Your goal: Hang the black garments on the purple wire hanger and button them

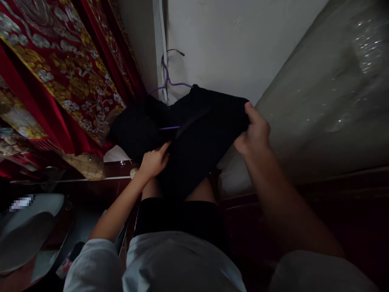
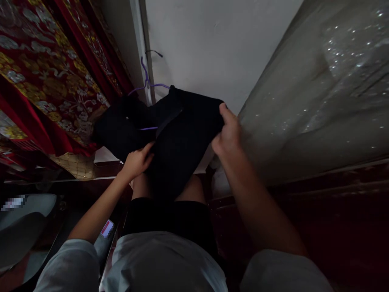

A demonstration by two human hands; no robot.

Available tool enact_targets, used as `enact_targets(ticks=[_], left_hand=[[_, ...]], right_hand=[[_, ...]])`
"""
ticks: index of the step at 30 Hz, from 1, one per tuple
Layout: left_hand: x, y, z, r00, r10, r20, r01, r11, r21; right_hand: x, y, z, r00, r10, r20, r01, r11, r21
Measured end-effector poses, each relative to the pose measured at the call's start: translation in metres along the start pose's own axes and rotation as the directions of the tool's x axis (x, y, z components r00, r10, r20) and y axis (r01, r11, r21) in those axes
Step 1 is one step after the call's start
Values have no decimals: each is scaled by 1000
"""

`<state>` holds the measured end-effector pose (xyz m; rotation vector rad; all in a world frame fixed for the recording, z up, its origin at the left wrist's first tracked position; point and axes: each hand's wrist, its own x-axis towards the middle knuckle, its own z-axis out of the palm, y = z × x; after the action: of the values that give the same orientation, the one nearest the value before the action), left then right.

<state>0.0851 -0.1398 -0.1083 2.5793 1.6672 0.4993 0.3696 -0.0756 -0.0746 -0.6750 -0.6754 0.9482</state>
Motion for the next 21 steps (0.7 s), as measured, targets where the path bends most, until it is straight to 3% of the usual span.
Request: enact_targets(ticks=[3, 6, 9, 11, 12, 13, 15, 17, 19, 21], left_hand=[[-12, 8, 21, 997, -15, 82, 16, 1000, -15], [-31, 19, 42, 998, -59, -1, 58, 976, -210], [-49, 33, 64, 965, -185, -186, 77, 877, -474], [-57, 43, 76, 926, -272, -262, 57, 787, -615], [-60, 48, 79, 909, -314, -274, 51, 736, -675], [-63, 52, 81, 895, -353, -274, 46, 683, -729], [-65, 60, 80, 883, -392, -258, 21, 582, -813], [-67, 67, 73, 888, -381, -257, -24, 520, -854], [-68, 73, 66, 888, -367, -276, -61, 502, -863], [-71, 80, 61, 876, -370, -309, -95, 496, -863]], right_hand=[[12, 6, -3, 999, -22, -26, 20, 998, -64], [12, 19, -8, 993, 14, -118, -34, 985, -169], [-32, 37, -15, 956, -195, -220, 130, 952, -279], [-82, 51, -19, 925, -336, -176, 261, 901, -348], [-107, 58, -21, 931, -329, -161, 256, 899, -356], [-129, 62, -23, 955, -260, -141, 193, 909, -370], [-159, 65, -28, 1000, 3, -1, -3, 909, -416], [-165, 59, -32, 949, 251, 192, -131, 866, -482], [-158, 47, -33, 891, 310, 333, -96, 843, -530], [-151, 35, -29, 872, 243, 424, 23, 846, -532]])
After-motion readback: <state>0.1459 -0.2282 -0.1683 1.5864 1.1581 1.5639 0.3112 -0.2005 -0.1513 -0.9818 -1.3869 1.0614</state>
